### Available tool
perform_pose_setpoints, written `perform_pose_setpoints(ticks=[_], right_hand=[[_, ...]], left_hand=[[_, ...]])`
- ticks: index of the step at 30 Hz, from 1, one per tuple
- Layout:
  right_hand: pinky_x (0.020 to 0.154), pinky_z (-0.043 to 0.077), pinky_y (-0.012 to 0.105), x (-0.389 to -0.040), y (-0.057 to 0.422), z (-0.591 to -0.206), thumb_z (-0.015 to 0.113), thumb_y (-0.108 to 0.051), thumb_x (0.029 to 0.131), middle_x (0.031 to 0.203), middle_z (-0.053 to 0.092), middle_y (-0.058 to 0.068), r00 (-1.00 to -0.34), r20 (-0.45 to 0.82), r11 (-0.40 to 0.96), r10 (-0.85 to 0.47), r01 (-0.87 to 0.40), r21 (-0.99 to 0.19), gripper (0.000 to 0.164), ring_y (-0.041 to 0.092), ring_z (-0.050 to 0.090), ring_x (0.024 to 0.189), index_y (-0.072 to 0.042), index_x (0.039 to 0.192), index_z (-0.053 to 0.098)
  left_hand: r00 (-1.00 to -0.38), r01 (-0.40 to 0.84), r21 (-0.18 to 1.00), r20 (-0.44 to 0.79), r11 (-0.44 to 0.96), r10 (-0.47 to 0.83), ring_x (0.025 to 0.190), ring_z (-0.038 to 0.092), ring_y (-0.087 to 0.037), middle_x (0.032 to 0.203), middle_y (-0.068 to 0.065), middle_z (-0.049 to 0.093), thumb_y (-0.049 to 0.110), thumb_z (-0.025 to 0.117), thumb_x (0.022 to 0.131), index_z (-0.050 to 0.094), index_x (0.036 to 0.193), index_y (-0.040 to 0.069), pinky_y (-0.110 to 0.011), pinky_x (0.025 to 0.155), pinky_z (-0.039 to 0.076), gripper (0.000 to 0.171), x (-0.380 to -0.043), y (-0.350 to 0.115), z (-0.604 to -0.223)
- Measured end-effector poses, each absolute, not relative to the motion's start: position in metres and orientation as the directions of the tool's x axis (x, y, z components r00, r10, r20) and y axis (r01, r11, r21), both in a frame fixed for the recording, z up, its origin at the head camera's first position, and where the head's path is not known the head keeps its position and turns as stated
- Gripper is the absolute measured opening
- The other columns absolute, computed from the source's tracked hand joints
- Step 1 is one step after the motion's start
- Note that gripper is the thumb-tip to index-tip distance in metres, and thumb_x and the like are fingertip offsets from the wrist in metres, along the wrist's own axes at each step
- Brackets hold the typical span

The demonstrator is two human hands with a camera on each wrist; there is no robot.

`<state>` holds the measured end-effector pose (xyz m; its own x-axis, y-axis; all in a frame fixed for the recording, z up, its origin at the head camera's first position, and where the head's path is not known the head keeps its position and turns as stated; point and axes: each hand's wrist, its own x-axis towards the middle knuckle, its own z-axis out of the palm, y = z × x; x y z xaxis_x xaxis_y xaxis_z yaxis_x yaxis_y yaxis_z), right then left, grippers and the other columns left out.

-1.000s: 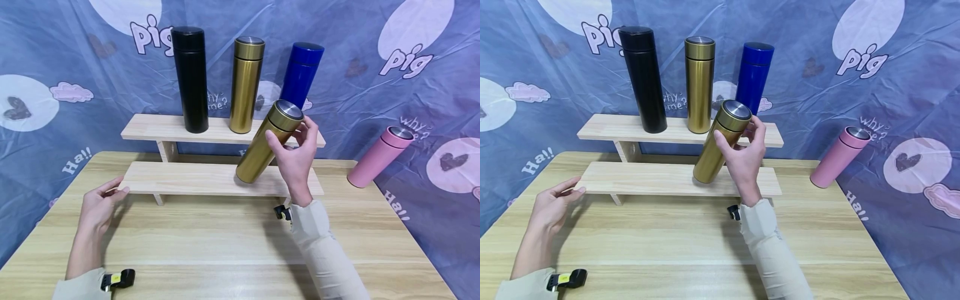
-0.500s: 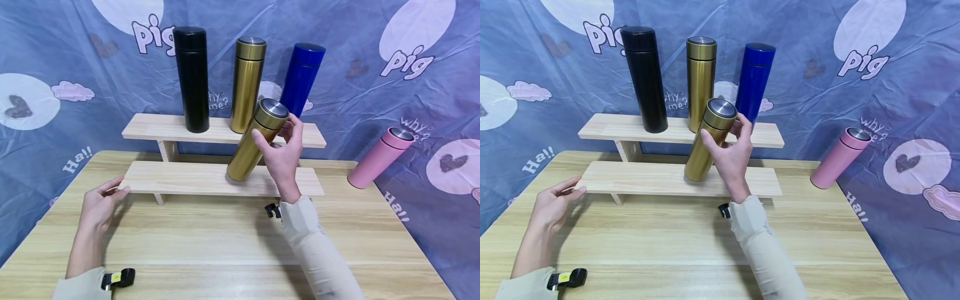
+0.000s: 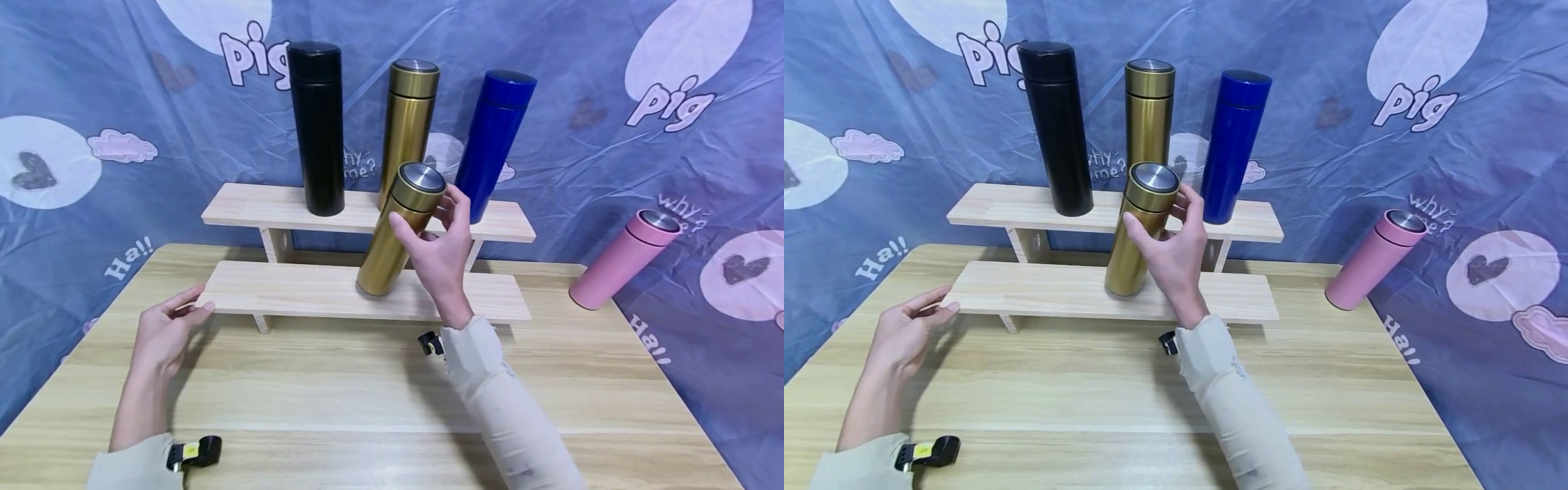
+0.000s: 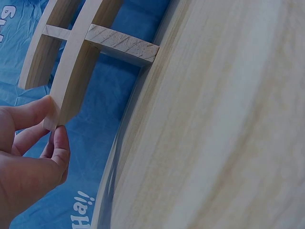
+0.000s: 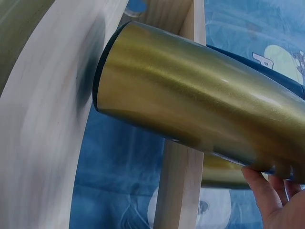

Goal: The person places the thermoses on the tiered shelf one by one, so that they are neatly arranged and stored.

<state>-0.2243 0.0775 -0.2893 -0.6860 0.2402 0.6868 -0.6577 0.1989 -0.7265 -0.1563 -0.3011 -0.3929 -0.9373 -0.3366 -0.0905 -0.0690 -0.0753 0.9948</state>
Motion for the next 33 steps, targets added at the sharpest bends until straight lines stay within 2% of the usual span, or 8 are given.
perform_pose_setpoints(ticks=[17, 33], right_hand=[[0.066, 0.057, 0.044, -0.228, 0.053, -0.288, 0.089, -0.022, 0.077, 0.118, 0.063, 0.010, -0.691, 0.695, 0.228, 0.200, -0.657, -0.719, 0.073, 0.020, 0.063, 0.101, -0.005, 0.136, 0.050], [0.069, 0.057, 0.040, -0.232, 0.038, -0.287, 0.087, -0.024, 0.078, 0.120, 0.064, 0.009, -0.706, 0.689, 0.267, 0.161, -0.641, -0.719, 0.073, 0.020, 0.061, 0.101, -0.004, 0.138, 0.050]], left_hand=[[-0.937, -0.073, 0.994, -0.097, -0.082, -0.336, 0.089, 0.051, -0.006, 0.099, 0.004, 0.055, 0.005, 0.079, 0.088, 0.064, 0.137, 0.009, -0.013, 0.066, 0.047, 0.051, -0.156, -0.300, -0.392], [-0.938, -0.063, 0.994, -0.090, -0.091, -0.335, 0.089, 0.051, -0.007, 0.098, 0.004, 0.056, 0.003, 0.079, 0.088, 0.064, 0.137, 0.009, -0.013, 0.066, 0.047, 0.051, -0.157, -0.302, -0.393]])
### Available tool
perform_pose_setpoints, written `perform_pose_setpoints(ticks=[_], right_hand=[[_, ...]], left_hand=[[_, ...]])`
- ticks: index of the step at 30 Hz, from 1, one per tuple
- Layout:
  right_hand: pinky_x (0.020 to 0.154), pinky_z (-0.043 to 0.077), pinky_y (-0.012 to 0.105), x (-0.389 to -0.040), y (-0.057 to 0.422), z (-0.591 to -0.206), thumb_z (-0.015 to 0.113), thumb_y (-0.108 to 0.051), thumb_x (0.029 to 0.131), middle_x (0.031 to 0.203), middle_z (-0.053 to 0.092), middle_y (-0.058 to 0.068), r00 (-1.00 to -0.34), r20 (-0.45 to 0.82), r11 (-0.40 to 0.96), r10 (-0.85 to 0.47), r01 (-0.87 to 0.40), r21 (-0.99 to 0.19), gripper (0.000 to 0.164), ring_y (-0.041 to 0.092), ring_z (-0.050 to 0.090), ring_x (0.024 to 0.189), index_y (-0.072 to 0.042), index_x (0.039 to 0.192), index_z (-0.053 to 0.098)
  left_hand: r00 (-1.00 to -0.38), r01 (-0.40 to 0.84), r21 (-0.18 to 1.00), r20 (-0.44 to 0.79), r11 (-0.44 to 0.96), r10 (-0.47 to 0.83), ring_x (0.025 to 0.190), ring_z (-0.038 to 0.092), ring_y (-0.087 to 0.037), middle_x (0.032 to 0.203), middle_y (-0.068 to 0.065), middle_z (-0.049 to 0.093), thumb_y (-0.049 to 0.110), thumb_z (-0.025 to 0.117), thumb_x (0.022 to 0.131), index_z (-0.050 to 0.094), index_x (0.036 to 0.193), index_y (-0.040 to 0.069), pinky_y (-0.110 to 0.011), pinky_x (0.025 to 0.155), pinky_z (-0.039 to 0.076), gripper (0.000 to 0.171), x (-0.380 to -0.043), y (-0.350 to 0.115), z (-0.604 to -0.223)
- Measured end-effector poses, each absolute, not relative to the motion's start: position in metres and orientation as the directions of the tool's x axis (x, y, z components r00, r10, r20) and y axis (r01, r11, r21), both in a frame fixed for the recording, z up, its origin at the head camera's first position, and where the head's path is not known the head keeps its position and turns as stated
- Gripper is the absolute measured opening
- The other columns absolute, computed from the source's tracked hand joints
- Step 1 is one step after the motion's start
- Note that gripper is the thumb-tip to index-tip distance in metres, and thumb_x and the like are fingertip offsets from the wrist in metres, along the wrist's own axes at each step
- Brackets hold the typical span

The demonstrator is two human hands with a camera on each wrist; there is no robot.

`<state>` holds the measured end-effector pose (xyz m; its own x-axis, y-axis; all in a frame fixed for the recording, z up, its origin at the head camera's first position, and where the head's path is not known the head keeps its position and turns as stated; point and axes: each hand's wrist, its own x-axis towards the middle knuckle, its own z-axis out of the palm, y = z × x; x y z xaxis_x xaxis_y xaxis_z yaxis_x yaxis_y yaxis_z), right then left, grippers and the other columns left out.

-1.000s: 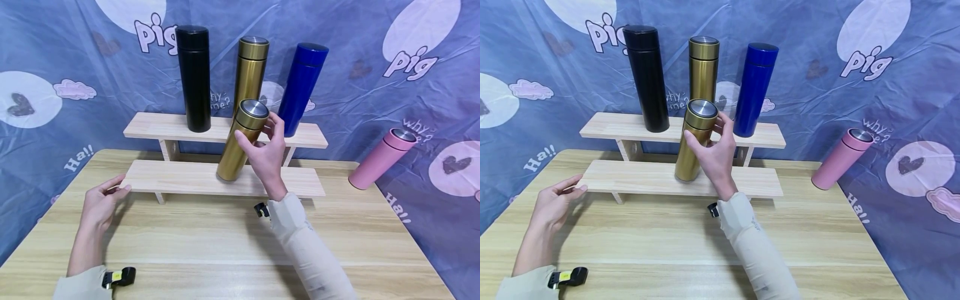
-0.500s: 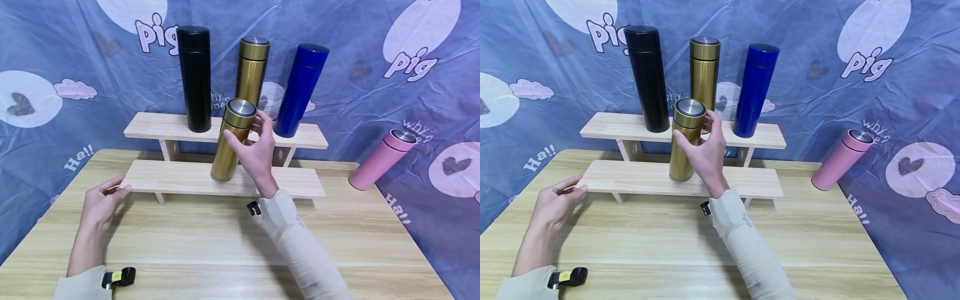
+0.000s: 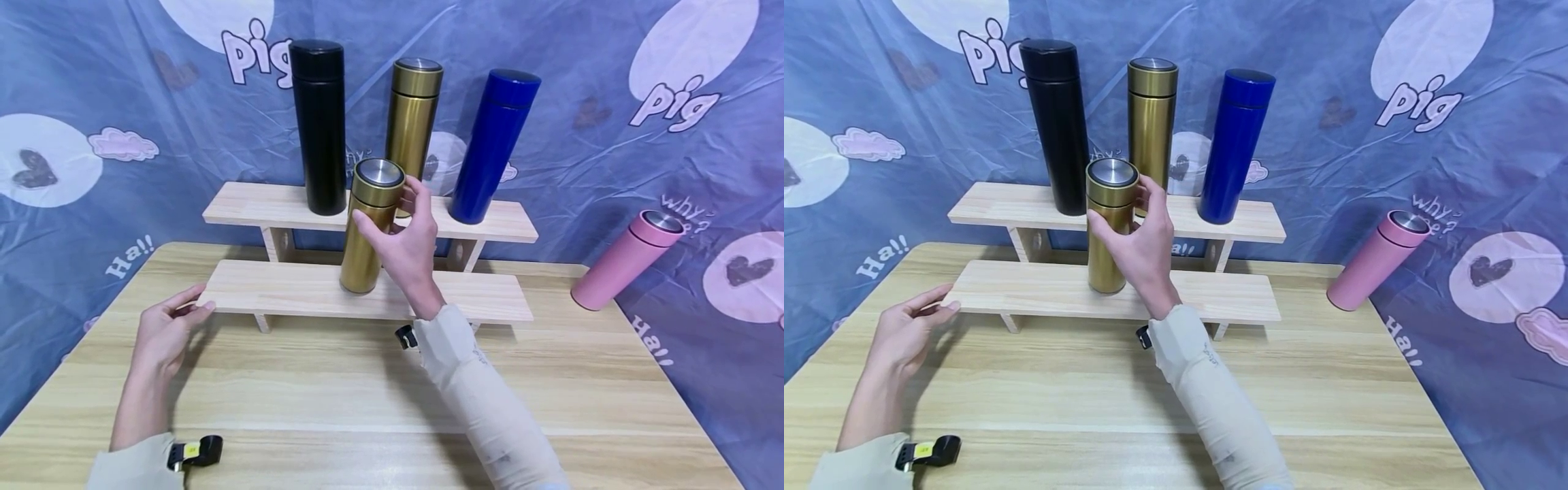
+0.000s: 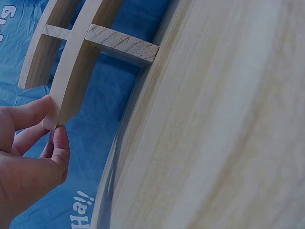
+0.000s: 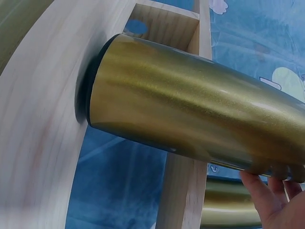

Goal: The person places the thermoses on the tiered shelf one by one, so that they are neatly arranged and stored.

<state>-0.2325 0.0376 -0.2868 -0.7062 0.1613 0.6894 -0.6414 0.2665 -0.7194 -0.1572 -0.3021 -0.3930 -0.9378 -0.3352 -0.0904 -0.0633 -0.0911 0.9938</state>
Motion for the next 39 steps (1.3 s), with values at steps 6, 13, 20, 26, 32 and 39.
perform_pose_setpoints(ticks=[6, 13, 20, 26, 32, 39], right_hand=[[0.070, 0.058, 0.044, -0.235, 0.035, -0.288, 0.088, -0.022, 0.077, 0.120, 0.064, 0.011, -0.710, 0.687, 0.273, 0.157, -0.637, -0.721, 0.074, 0.021, 0.061, 0.101, -0.003, 0.138, 0.050], [0.070, 0.057, 0.044, -0.237, 0.032, -0.289, 0.087, -0.024, 0.078, 0.120, 0.064, 0.011, -0.717, 0.683, 0.281, 0.139, -0.633, -0.722, 0.075, 0.023, 0.061, 0.101, -0.004, 0.139, 0.048], [0.072, 0.057, 0.043, -0.238, 0.030, -0.289, 0.088, -0.026, 0.079, 0.120, 0.064, 0.010, -0.730, 0.671, 0.279, 0.130, -0.623, -0.731, 0.075, 0.021, 0.061, 0.102, -0.005, 0.139, 0.049], [0.073, 0.057, 0.043, -0.238, 0.028, -0.289, 0.087, -0.025, 0.079, 0.120, 0.064, 0.010, -0.727, 0.675, 0.286, 0.128, -0.625, -0.727, 0.075, 0.022, 0.060, 0.102, -0.005, 0.139, 0.049], [0.073, 0.059, 0.042, -0.239, 0.026, -0.287, 0.087, -0.024, 0.080, 0.121, 0.063, 0.011, -0.725, 0.680, 0.288, 0.111, -0.632, -0.720, 0.075, 0.022, 0.060, 0.103, -0.004, 0.140, 0.047], [0.077, 0.058, 0.041, -0.240, 0.025, -0.286, 0.087, -0.025, 0.081, 0.122, 0.063, 0.011, -0.732, 0.674, 0.295, 0.105, -0.624, -0.724, 0.075, 0.022, 0.059, 0.103, -0.004, 0.141, 0.047]], left_hand=[[-0.939, -0.058, 0.993, -0.088, -0.101, -0.331, 0.088, 0.051, -0.006, 0.096, 0.005, 0.057, 0.003, 0.080, 0.087, 0.068, 0.133, 0.012, -0.013, 0.065, 0.047, 0.048, -0.156, -0.302, -0.392], [-0.937, -0.071, 0.993, -0.100, -0.099, -0.334, 0.088, 0.051, -0.006, 0.096, 0.004, 0.056, 0.004, 0.080, 0.087, 0.068, 0.133, 0.013, -0.013, 0.065, 0.047, 0.048, -0.156, -0.303, -0.391], [-0.939, -0.071, 0.993, -0.097, -0.090, -0.331, 0.088, 0.051, -0.006, 0.095, 0.004, 0.056, 0.004, 0.080, 0.088, 0.068, 0.132, 0.014, -0.013, 0.065, 0.047, 0.047, -0.156, -0.303, -0.392], [-0.941, -0.064, 0.994, -0.091, -0.093, -0.325, 0.089, 0.051, -0.007, 0.097, 0.004, 0.056, 0.003, 0.079, 0.088, 0.065, 0.136, 0.009, -0.013, 0.066, 0.047, 0.050, -0.156, -0.302, -0.391], [-0.940, -0.064, 0.993, -0.093, -0.097, -0.329, 0.088, 0.051, -0.006, 0.096, 0.004, 0.057, 0.002, 0.078, 0.088, 0.066, 0.135, 0.010, -0.013, 0.066, 0.047, 0.049, -0.156, -0.301, -0.391], [-0.943, -0.051, 0.993, -0.082, -0.104, -0.323, 0.090, 0.051, -0.007, 0.099, 0.004, 0.056, 0.002, 0.078, 0.089, 0.064, 0.137, 0.007, -0.012, 0.067, 0.048, 0.051, -0.156, -0.301, -0.391]])
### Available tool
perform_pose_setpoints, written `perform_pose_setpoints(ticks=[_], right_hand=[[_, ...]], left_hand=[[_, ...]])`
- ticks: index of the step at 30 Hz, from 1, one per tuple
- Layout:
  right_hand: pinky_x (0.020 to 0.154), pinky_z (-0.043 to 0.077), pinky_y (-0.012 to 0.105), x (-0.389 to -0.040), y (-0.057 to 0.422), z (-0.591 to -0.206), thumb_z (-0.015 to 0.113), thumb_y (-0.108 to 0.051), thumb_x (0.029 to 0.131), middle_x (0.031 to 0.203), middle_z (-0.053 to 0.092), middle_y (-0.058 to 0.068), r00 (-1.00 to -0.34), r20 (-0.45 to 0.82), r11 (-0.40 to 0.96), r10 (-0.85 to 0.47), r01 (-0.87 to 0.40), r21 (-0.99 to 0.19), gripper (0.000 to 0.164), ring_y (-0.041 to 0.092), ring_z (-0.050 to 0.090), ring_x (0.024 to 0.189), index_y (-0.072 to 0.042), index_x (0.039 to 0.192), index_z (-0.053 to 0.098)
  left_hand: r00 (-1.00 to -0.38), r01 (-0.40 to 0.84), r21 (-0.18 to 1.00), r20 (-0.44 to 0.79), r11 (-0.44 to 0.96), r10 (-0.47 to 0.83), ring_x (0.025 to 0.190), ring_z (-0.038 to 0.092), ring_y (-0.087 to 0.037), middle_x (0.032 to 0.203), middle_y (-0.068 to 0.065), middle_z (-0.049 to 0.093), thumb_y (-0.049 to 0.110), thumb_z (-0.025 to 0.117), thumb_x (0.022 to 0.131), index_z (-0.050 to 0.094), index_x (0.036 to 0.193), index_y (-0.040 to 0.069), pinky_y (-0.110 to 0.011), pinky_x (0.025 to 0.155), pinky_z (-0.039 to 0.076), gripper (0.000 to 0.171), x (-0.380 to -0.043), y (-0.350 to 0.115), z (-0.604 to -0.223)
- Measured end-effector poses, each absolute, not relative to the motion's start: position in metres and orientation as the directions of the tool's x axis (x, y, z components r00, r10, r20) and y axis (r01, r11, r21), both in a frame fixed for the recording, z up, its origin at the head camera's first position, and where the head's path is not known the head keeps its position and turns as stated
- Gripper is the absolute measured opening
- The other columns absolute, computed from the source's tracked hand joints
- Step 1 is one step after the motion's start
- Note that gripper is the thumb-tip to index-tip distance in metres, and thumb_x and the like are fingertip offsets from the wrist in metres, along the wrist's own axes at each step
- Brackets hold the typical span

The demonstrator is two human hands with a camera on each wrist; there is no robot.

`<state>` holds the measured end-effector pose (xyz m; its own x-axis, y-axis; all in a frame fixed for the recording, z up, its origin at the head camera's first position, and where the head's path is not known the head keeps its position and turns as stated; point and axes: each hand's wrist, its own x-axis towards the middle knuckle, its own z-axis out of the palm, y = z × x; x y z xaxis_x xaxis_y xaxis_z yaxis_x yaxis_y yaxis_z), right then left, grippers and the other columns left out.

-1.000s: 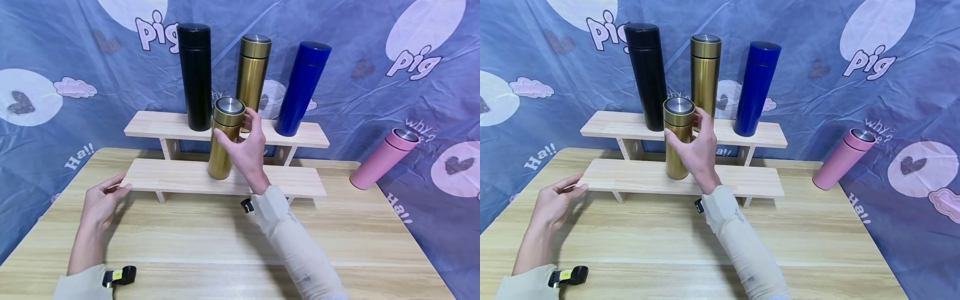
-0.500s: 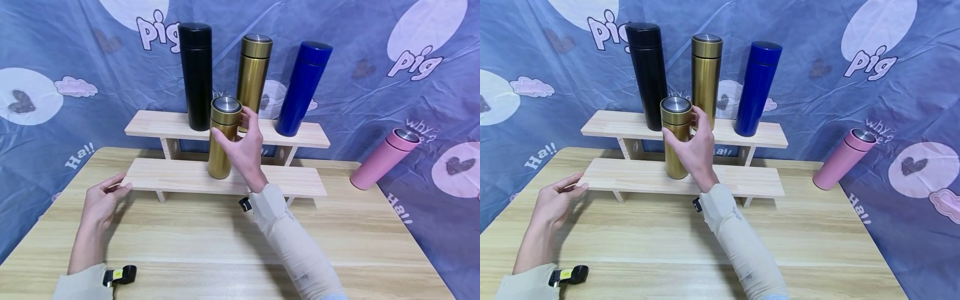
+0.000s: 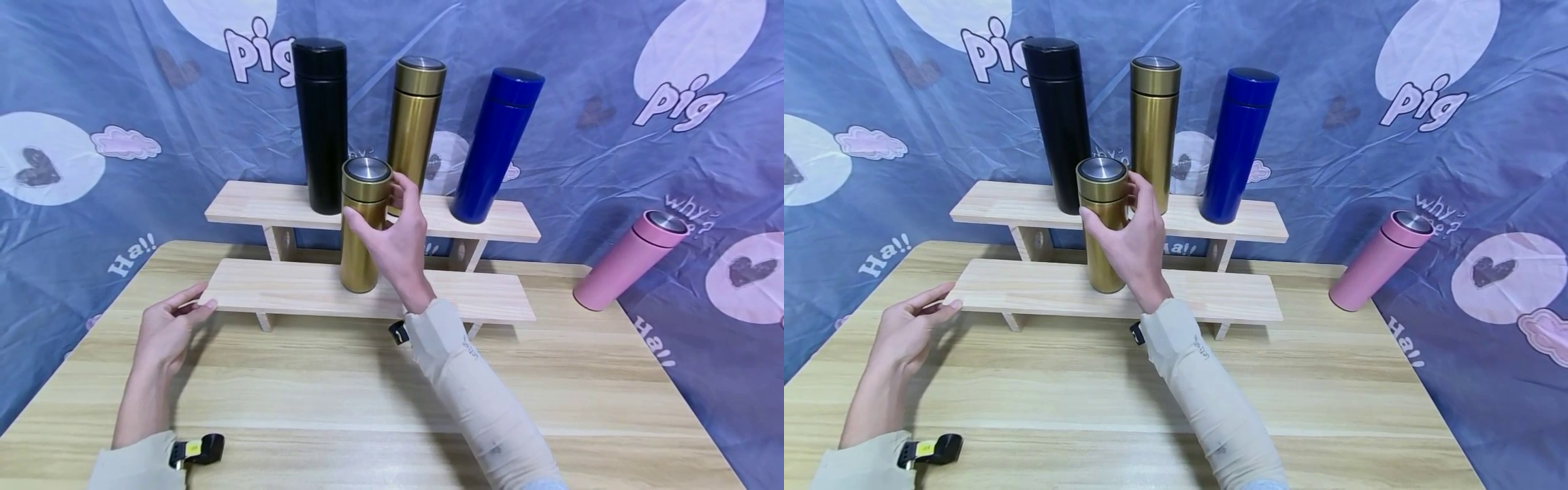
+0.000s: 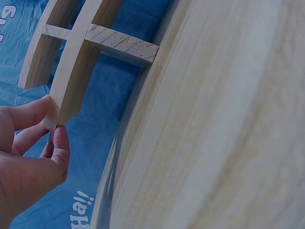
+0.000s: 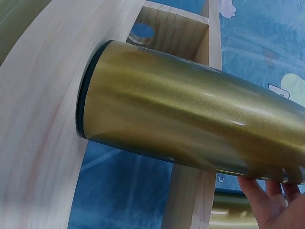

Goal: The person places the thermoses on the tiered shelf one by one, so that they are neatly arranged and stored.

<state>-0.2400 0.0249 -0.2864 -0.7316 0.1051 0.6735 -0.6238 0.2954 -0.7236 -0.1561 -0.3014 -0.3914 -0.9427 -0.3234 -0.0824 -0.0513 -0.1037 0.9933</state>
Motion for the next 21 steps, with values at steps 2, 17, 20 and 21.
perform_pose_setpoints(ticks=[2, 17, 20, 21], right_hand=[[0.078, 0.058, 0.042, -0.2405, 0.0245, -0.2861, 0.087, -0.025, 0.081, 0.122, 0.063, 0.011, -0.735, 0.670, 0.300, 0.103, -0.619, -0.726, 0.076, 0.023, 0.060, 0.104, -0.004, 0.141, 0.046], [0.095, 0.051, 0.042, -0.2431, 0.0256, -0.2845, 0.087, -0.027, 0.080, 0.123, 0.062, 0.012, -0.732, 0.678, 0.342, 0.067, -0.622, -0.705, 0.077, 0.024, 0.061, 0.107, -0.003, 0.141, 0.046], [0.096, 0.051, 0.041, -0.2427, 0.0261, -0.2839, 0.088, -0.027, 0.080, 0.123, 0.062, 0.011, -0.740, 0.669, 0.342, 0.063, -0.614, -0.711, 0.077, 0.024, 0.061, 0.108, -0.004, 0.141, 0.046], [0.096, 0.050, 0.041, -0.2424, 0.0264, -0.2836, 0.088, -0.027, 0.080, 0.124, 0.062, 0.011, -0.745, 0.665, 0.341, 0.061, -0.610, -0.715, 0.077, 0.024, 0.061, 0.108, -0.005, 0.141, 0.046]], left_hand=[[-0.944, -0.048, 0.993, -0.080, -0.105, -0.321, 0.090, 0.050, -0.007, 0.100, 0.003, 0.056, 0.003, 0.078, 0.089, 0.063, 0.138, 0.006, -0.012, 0.067, 0.048, 0.051, -0.1561, -0.3015, -0.3917], [-0.938, -0.063, 0.993, -0.093, -0.097, -0.333, 0.090, 0.051, -0.007, 0.099, 0.003, 0.056, 0.002, 0.078, 0.089, 0.064, 0.137, 0.008, -0.012, 0.067, 0.047, 0.050, -0.1564, -0.3002, -0.3905], [-0.939, -0.060, 0.993, -0.092, -0.106, -0.330, 0.090, 0.051, -0.007, 0.099, 0.003, 0.056, 0.002, 0.078, 0.089, 0.065, 0.136, 0.008, -0.012, 0.067, 0.048, 0.050, -0.1560, -0.3004, -0.3904], [-0.940, -0.060, 0.993, -0.092, -0.106, -0.330, 0.090, 0.051, -0.007, 0.100, 0.003, 0.056, 0.002, 0.078, 0.089, 0.065, 0.136, 0.008, -0.012, 0.068, 0.048, 0.050, -0.1560, -0.3006, -0.3905]])
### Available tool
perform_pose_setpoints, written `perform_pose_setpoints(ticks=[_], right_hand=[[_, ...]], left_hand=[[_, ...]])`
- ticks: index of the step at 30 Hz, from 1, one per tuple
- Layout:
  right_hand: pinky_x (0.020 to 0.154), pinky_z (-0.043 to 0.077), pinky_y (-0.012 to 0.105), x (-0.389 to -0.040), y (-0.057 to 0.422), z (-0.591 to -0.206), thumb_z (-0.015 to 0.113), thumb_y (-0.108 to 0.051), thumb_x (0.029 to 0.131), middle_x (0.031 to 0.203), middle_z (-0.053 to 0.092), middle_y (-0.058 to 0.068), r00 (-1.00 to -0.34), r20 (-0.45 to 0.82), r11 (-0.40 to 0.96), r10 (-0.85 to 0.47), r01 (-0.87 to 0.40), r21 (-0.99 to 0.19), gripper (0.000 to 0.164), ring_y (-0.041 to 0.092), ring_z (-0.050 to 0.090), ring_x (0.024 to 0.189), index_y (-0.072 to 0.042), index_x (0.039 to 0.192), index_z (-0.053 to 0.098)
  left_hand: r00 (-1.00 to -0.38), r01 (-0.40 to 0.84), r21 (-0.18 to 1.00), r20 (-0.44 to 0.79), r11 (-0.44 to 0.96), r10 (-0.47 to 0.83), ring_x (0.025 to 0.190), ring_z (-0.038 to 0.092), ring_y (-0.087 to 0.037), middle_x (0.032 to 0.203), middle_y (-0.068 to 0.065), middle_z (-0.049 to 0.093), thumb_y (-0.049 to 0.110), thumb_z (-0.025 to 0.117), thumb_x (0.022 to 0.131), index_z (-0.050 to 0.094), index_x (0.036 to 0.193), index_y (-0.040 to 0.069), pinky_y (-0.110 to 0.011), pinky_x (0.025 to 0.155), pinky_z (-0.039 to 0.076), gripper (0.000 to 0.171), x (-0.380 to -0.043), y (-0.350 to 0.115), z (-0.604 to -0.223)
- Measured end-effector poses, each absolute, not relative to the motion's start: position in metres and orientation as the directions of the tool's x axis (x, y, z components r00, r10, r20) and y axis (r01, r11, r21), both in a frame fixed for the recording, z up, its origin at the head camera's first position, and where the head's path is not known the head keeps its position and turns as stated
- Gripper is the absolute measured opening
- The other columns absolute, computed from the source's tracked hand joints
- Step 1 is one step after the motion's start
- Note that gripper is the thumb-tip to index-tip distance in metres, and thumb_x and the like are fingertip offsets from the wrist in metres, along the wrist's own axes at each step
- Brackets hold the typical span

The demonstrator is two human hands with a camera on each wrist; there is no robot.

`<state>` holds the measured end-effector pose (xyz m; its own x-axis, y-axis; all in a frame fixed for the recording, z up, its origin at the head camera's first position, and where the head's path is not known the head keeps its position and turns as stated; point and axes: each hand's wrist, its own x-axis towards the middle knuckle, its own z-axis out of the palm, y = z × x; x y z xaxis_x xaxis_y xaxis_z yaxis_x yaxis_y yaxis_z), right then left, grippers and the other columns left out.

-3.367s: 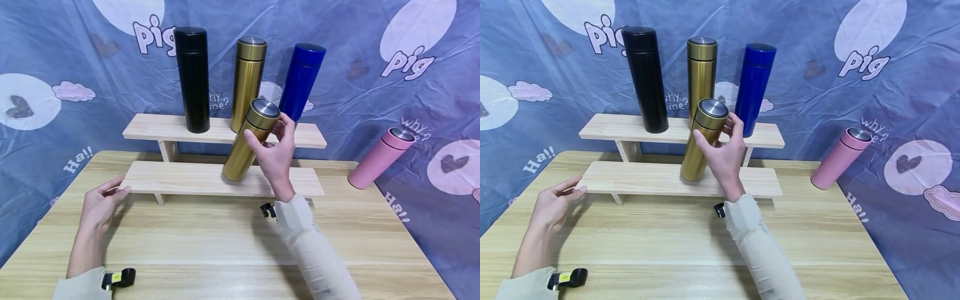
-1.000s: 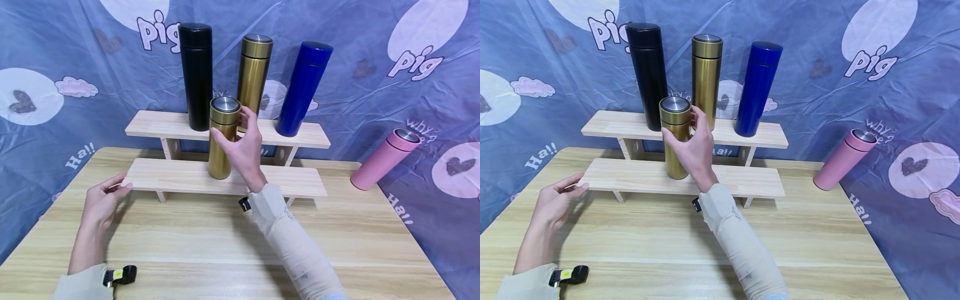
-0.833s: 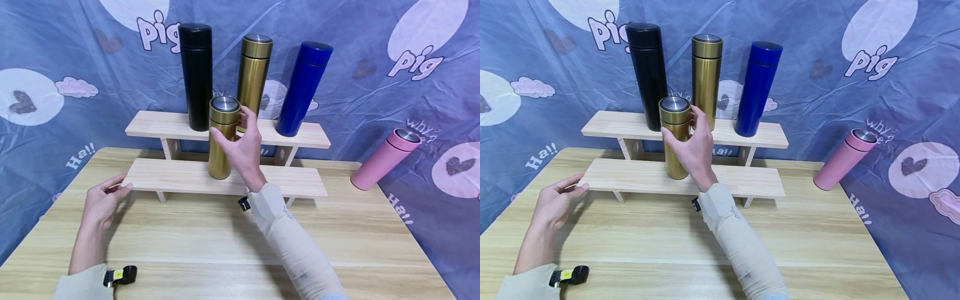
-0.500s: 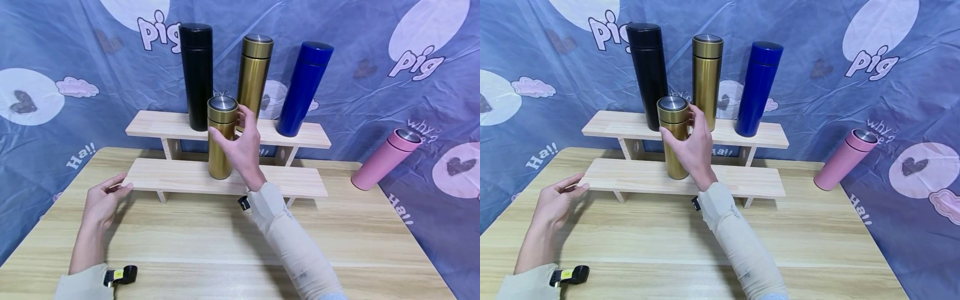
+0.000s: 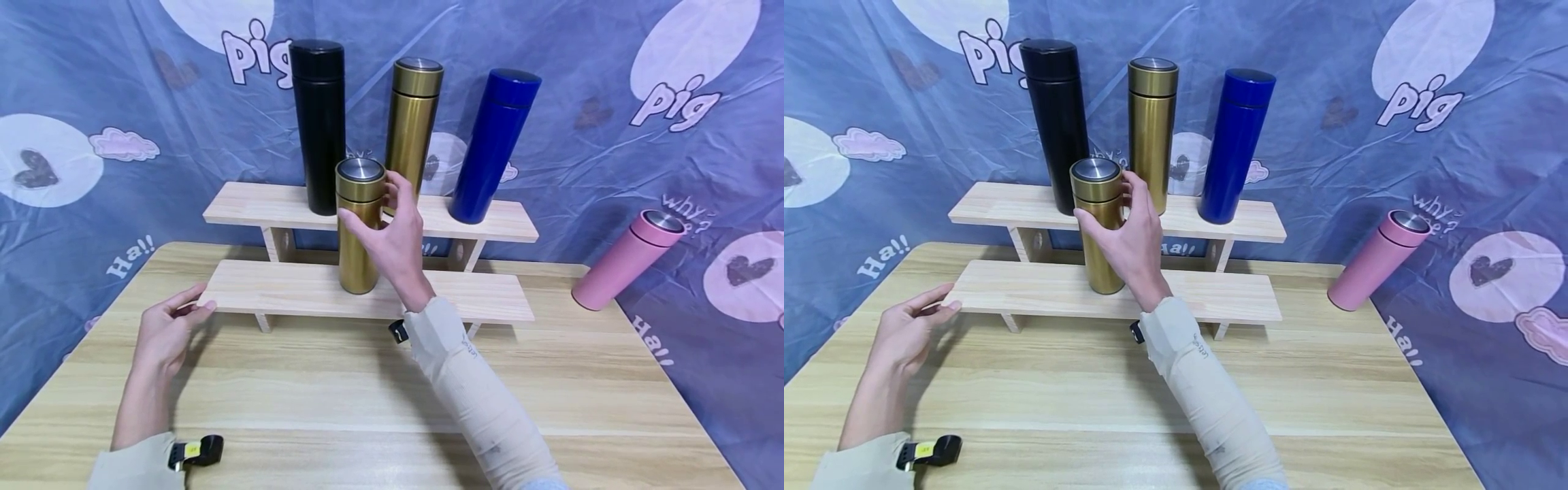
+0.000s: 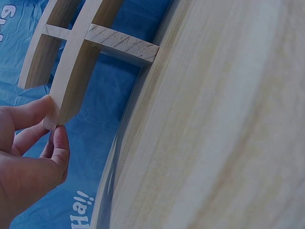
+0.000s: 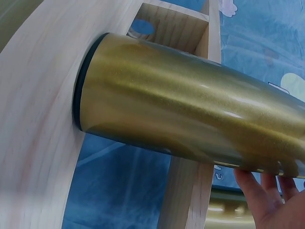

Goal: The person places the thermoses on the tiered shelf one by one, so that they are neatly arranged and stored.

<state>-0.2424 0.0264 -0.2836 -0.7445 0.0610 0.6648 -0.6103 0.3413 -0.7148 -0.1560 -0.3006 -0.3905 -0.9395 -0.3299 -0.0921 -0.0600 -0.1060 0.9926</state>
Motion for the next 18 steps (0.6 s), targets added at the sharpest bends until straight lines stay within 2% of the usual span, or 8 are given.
perform_pose_setpoints(ticks=[7, 13, 18], right_hand=[[0.095, 0.052, 0.041, -0.240, 0.028, -0.283, 0.089, -0.032, 0.079, 0.125, 0.062, 0.008, -0.776, 0.629, 0.326, 0.046, -0.584, -0.743, 0.080, 0.023, 0.060, 0.109, -0.009, 0.142, 0.045], [0.086, 0.056, 0.039, -0.237, 0.031, -0.284, 0.090, -0.034, 0.078, 0.128, 0.061, 0.006, -0.796, 0.603, 0.297, 0.052, -0.564, -0.770, 0.081, 0.020, 0.060, 0.110, -0.014, 0.143, 0.045], [0.083, 0.057, 0.042, -0.236, 0.037, -0.285, 0.089, -0.033, 0.079, 0.129, 0.061, 0.005, -0.794, 0.604, 0.274, 0.064, -0.568, -0.776, 0.080, 0.021, 0.061, 0.109, -0.011, 0.143, 0.046]], left_hand=[[-0.938, -0.069, 0.993, -0.097, -0.095, -0.333, 0.090, 0.051, -0.007, 0.100, 0.004, 0.056, 0.003, 0.078, 0.089, 0.060, 0.140, 0.005, -0.012, 0.068, 0.047, 0.054, -0.155, -0.301, -0.392], [-0.939, -0.069, 0.993, -0.096, -0.093, -0.330, 0.090, 0.050, -0.007, 0.098, 0.004, 0.056, 0.004, 0.079, 0.089, 0.063, 0.138, 0.008, -0.013, 0.067, 0.047, 0.053, -0.156, -0.301, -0.393], [-0.939, -0.072, 0.992, -0.101, -0.100, -0.329, 0.088, 0.051, -0.007, 0.097, 0.003, 0.055, 0.003, 0.079, 0.088, 0.065, 0.137, 0.010, -0.013, 0.066, 0.047, 0.051, -0.156, -0.302, -0.393]])
